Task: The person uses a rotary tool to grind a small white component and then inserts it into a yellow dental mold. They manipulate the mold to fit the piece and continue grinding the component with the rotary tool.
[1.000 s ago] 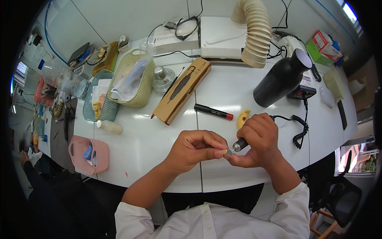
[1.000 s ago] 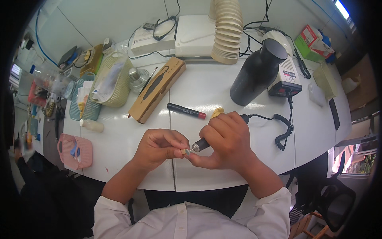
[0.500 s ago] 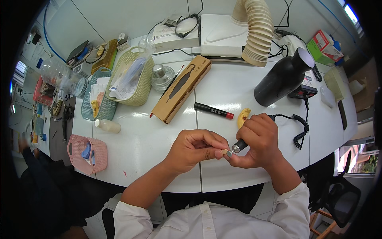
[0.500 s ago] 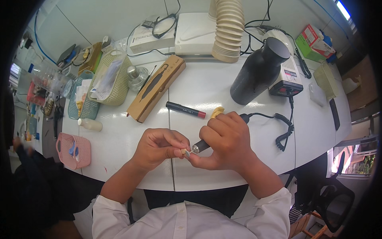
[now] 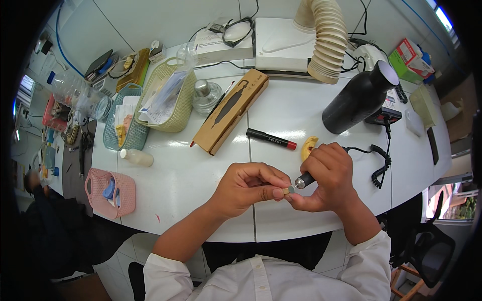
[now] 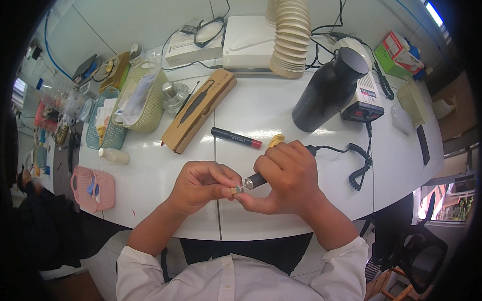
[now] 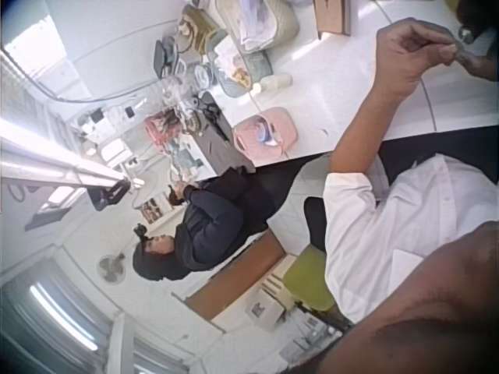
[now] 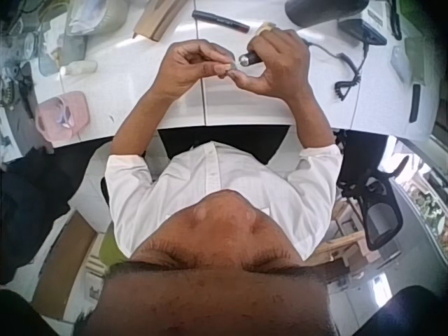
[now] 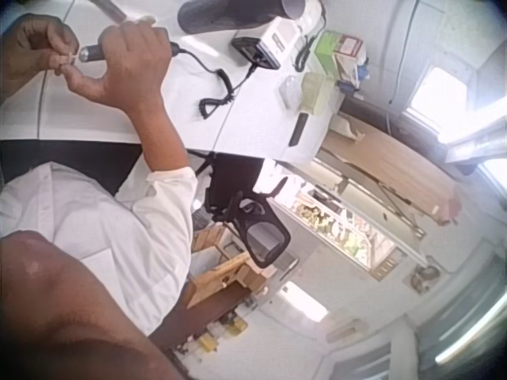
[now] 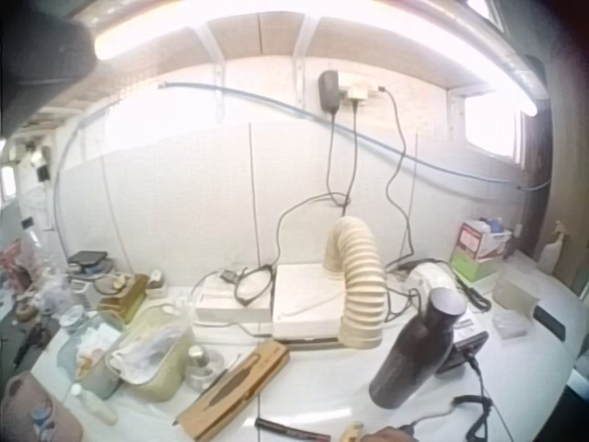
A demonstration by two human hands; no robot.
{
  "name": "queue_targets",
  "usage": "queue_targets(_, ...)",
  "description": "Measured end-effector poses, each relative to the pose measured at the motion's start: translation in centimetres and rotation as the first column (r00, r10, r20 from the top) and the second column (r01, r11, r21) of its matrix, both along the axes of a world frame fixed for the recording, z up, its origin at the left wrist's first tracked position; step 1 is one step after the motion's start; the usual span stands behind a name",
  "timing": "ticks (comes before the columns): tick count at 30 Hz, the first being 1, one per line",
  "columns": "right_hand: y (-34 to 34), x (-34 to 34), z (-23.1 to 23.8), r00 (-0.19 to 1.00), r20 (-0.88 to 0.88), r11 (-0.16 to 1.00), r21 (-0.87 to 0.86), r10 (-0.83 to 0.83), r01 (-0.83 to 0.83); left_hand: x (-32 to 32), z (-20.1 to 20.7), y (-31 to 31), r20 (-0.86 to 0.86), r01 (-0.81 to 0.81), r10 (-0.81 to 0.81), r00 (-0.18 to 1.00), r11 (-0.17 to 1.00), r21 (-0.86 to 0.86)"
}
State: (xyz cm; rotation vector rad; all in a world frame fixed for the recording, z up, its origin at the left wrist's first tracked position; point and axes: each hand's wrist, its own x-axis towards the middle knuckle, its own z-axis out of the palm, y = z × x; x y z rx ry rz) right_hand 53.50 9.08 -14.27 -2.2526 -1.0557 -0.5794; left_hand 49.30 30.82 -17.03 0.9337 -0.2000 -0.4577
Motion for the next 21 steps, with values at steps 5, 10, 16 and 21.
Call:
queue_targets(5,-0.14,-0.15,0.17,1.000,-0.013,0.999,-0.042,0.008,-0.008,0.02,-0.05,0.05,0.030,0.004,-0.004,1.000,1.000,-0.002)
queue_targets(10,0.09,-0.01,-0.03,1.000,0.000,1.000,-0.012,0.017,-0.017,0.05,-0.16,0.05,0.058,-0.012,0.012,0.998,1.000,0.007)
queue_targets(16,-0.04,-0.14,0.01,1.000,0.005,0.997,-0.070,0.020,-0.019,0.13,0.03,0.03,0.006,-0.006,0.006,1.000,0.999,0.035)
queue_targets(21,0.21,-0.10,-0.17,1.000,0.001,1.000,-0.020,0.007,-0.007,0.07,0.17,-0.04,-0.029,-0.015,0.016,0.999,1.000,0.025)
